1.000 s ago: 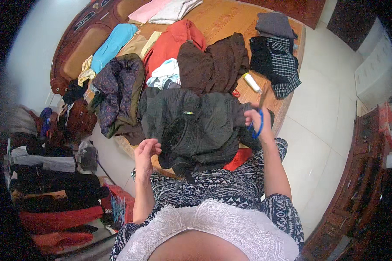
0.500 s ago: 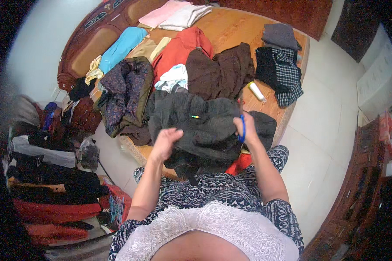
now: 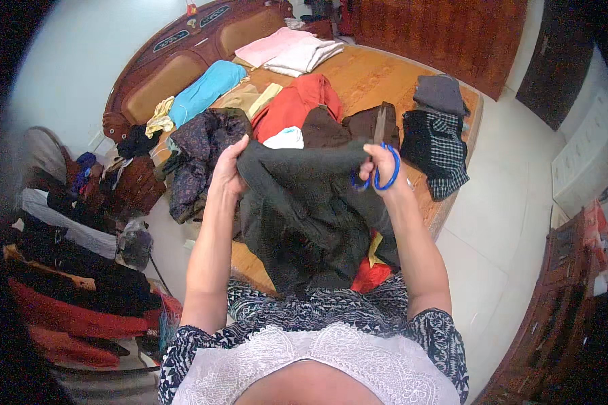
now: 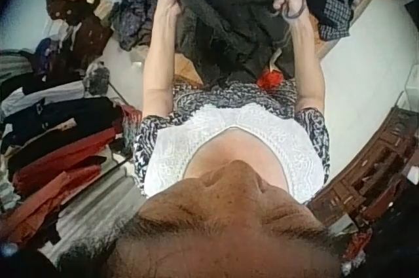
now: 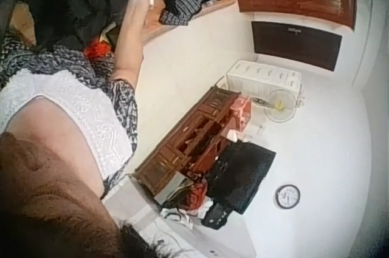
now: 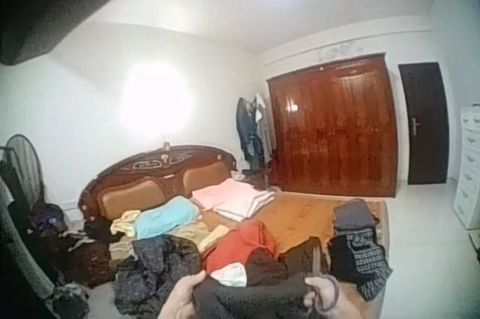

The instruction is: Repairing a zipper or loose thread on a green jacket using scissors while sitting on a bed.

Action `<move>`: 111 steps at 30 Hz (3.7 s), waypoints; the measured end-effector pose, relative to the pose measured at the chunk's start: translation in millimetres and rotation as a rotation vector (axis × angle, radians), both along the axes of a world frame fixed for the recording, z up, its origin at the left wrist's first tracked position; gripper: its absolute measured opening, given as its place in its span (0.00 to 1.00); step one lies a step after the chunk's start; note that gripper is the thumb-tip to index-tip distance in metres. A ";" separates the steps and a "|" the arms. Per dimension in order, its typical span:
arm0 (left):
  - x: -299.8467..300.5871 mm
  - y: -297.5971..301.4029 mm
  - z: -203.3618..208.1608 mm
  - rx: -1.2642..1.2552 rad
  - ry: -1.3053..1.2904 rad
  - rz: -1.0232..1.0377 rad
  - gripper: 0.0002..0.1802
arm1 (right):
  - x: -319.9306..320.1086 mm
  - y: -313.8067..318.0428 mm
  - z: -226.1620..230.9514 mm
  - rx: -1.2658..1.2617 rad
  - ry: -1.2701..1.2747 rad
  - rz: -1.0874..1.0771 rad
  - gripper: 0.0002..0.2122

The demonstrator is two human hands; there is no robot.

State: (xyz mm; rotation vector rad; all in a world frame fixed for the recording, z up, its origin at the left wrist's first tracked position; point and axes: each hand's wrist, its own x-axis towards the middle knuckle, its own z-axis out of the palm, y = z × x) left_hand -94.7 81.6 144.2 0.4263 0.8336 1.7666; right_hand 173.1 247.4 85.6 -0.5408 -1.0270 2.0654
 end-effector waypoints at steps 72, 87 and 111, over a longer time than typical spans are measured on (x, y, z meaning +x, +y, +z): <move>37.0 -48.5 -6.0 0.048 1.583 0.953 0.04 | -56.6 -125.7 -40.9 -0.074 0.192 -0.022 0.15; 118.7 -58.4 -109.9 -0.295 1.033 0.282 0.08 | -23.1 -147.4 -71.9 0.216 0.075 -0.127 0.23; 140.3 -79.5 -110.8 -0.371 0.983 0.241 0.07 | -37.6 -156.3 -69.8 0.048 0.032 -0.173 0.11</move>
